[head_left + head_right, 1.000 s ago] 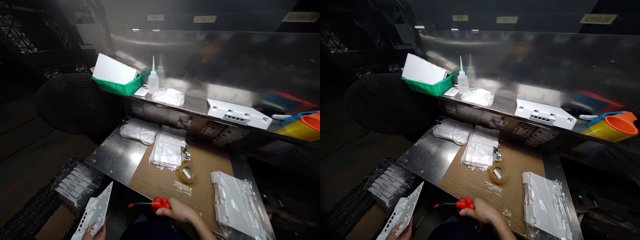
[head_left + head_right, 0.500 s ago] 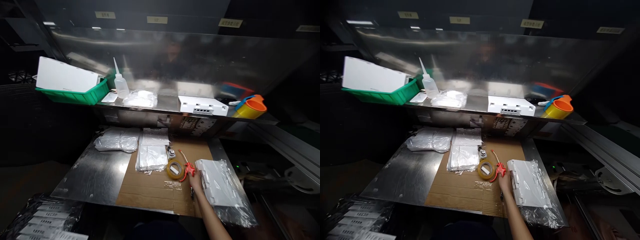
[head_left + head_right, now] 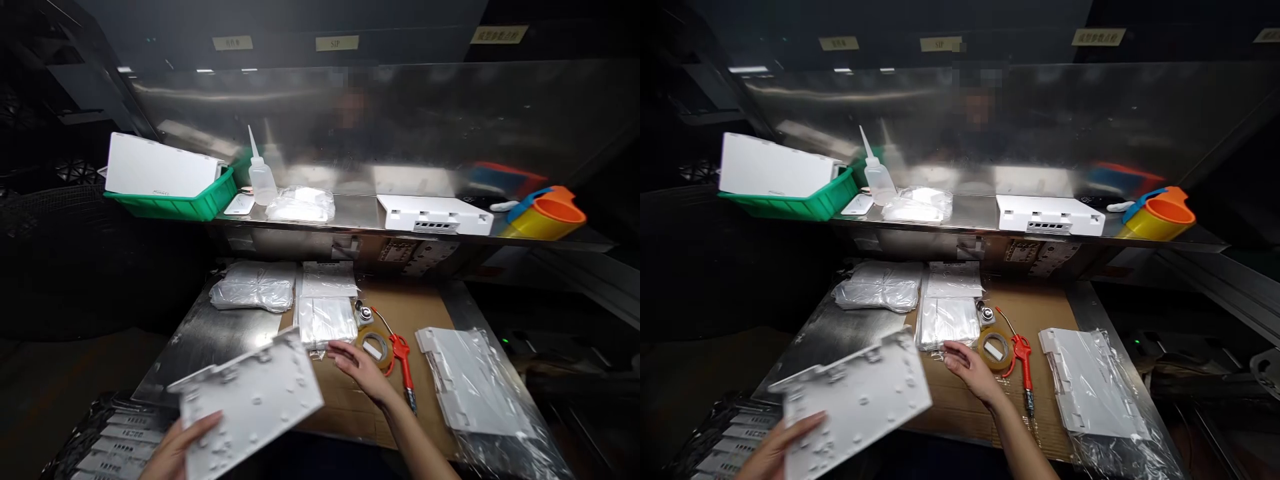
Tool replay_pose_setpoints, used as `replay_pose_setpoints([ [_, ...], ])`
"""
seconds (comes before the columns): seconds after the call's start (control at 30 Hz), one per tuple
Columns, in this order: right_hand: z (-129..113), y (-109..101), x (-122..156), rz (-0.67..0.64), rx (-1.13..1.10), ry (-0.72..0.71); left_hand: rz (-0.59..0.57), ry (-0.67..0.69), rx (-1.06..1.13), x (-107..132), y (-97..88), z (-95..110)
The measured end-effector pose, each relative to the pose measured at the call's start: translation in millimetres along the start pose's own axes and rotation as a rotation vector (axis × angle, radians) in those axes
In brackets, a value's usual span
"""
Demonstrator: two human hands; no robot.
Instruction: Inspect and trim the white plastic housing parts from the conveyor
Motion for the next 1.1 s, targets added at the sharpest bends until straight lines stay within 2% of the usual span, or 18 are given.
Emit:
replay_pose_setpoints([
  [0.07, -4.9, 9.7, -0.6, -0.158, -0.177, 0.103, -0.308, -0.130, -0.088, -1.1, 62.0, 3.2],
  [0.1, -5.3, 9.4, 2.6, -0.161, -0.251, 0.150, -0.430, -0.121, -0.155, -4.3, 89.5, 6.7],
  [0.13, -4.6, 5.9, 7.7, -0.104, -0.306, 0.185, -0.518, -0.067, -0.248, -11.0, 113.4, 12.2],
  [0.17, -2.7, 0.1, 14.6, -0.009, -0.354, 0.215, -0.556, 0.046, -0.374, -22.1, 133.4, 20.7],
  [0.2, 0.0, -7.1, 23.0, 0.109, -0.401, 0.242, -0.562, 0.205, -0.513, -37.5, 150.4, 32.2],
  [0.27, 6.9, -22.7, 42.7, 0.354, -0.488, 0.286, -0.491, 0.335, -0.606, -80.8, 176.5, 59.2],
  [0.33, 14.8, -35.9, 64.0, 0.558, -0.555, 0.320, -0.336, 0.459, -0.693, -132.3, 197.1, 89.6],
  [0.43, 25.7, -46.8, 94.5, 0.772, -0.626, 0.341, -0.092, 0.615, -0.844, -200.7, 220.3, 123.8],
  [0.5, 31.7, -48.4, 112.9, 0.865, -0.648, 0.354, -0.003, 0.667, -0.943, -231.1, 227.5, 133.9],
  [0.57, 35.8, -47.3, 129.4, 0.931, -0.651, 0.369, 0.041, 0.681, -1.034, -249.9, 225.8, 137.4],
  [0.73, 35.8, -43.4, 155.5, 1.091, -0.626, 0.366, 0.073, 0.662, -1.197, -271.5, 198.7, 146.2],
  [0.9, 25.1, -43.6, 149.2, 1.122, -0.577, 0.352, 0.073, 0.679, -1.243, -279.4, 182.7, 156.2],
  [1.1, 18.6, -38.6, 126.4, 1.081, -0.560, 0.324, 0.074, 0.707, -1.203, -280.8, 180.4, 148.2],
])
Point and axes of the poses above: each hand's wrist, its own x-axis away from the middle knuckle, its own y-axis out of the palm, z = x × y, the point moved 2 cm from there along -x, towards the middle knuckle, and after that the axes turned 3 degrees about -y, right-handed, at the moved point
